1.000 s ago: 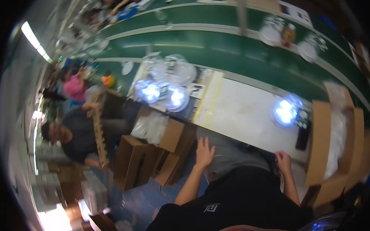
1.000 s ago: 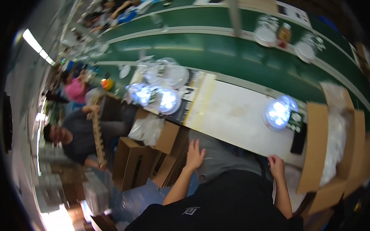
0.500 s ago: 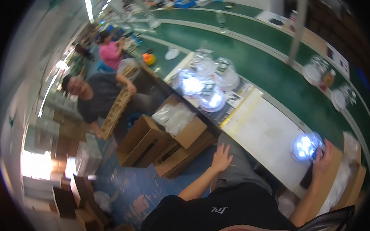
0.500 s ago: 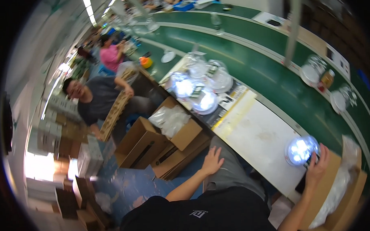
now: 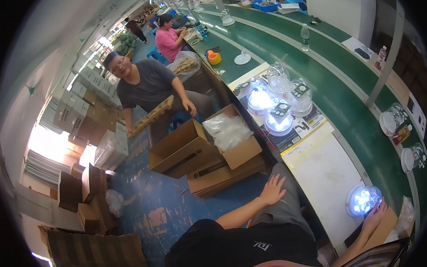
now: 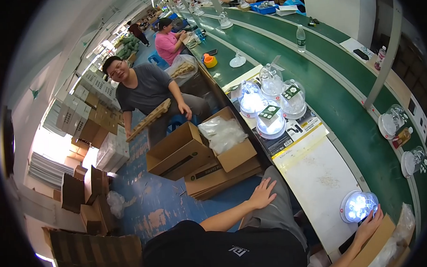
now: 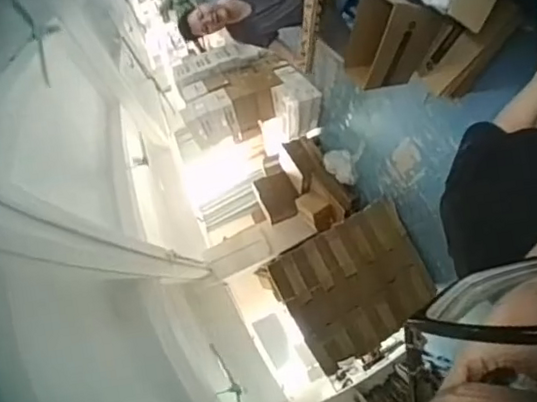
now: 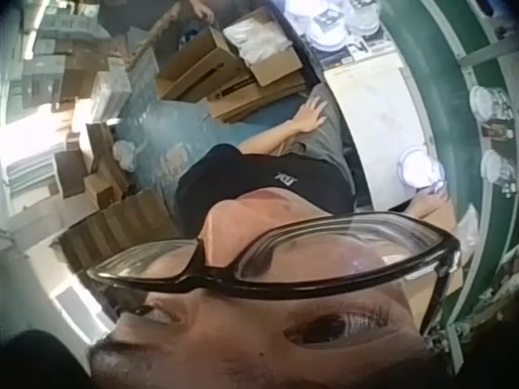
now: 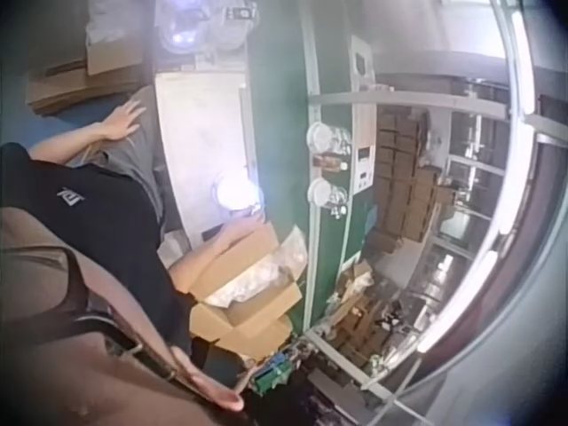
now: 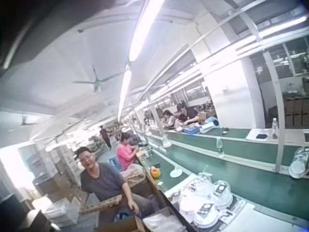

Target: Packaging LED light fixtures and instruction manuals into cardboard boxes on an assembly line.

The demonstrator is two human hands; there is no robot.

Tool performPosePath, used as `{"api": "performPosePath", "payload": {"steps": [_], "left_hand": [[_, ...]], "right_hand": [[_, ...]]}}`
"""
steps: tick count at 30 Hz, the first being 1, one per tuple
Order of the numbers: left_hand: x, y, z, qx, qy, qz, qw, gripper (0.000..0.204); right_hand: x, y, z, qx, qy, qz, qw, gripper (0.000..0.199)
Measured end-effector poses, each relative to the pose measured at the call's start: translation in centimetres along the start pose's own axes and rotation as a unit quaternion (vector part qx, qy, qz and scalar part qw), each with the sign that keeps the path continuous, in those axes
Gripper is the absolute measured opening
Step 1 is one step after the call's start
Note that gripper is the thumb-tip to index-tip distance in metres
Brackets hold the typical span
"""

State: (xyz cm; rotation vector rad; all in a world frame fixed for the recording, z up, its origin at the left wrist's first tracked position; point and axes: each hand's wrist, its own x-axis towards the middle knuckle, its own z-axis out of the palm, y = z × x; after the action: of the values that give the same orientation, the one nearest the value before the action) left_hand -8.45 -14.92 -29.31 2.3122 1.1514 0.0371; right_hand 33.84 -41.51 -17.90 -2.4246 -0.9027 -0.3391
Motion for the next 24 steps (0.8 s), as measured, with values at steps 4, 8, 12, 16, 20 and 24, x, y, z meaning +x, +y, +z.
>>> {"api": "performPosePath", "payload": {"steps": [4,8,12,16,20,24], "left_hand": [[-0.5,-0.3,0.0,-0.006,-0.006,-0.003,1.0,0.068],[-0.1,-0.8,0.5,0.001,0.006,0.006,1.0,0.069],[2.6,1.9,0.1,0.005,0.022,0.091,0.996,0.057],[1.1,-1.9,-0.9,-0.018,0.079,0.071,0.994,0.06],[1.1,0.1,0.9,-0.02,0.029,0.071,0.997,0.061],[-1.1,0.1,-0.4,-0.001,0.025,0.048,0.999,0.062]], "right_hand": [[-0.7,0.5,-0.2,0.086,-0.013,0.051,0.995,0.032],[-0.4,0.9,0.0,0.123,-0.019,0.075,0.989,0.03],[0.2,1.5,-1.1,0.052,-0.008,0.084,0.995,0.037],[4.1,-5.8,-1.0,0.083,-0.005,0.099,0.992,0.021],[3.7,-0.4,-1.4,-0.024,0.088,-0.013,0.996,0.02],[3.4,0.2,-2.2,0.019,0.017,0.055,0.998,0.027]]}}
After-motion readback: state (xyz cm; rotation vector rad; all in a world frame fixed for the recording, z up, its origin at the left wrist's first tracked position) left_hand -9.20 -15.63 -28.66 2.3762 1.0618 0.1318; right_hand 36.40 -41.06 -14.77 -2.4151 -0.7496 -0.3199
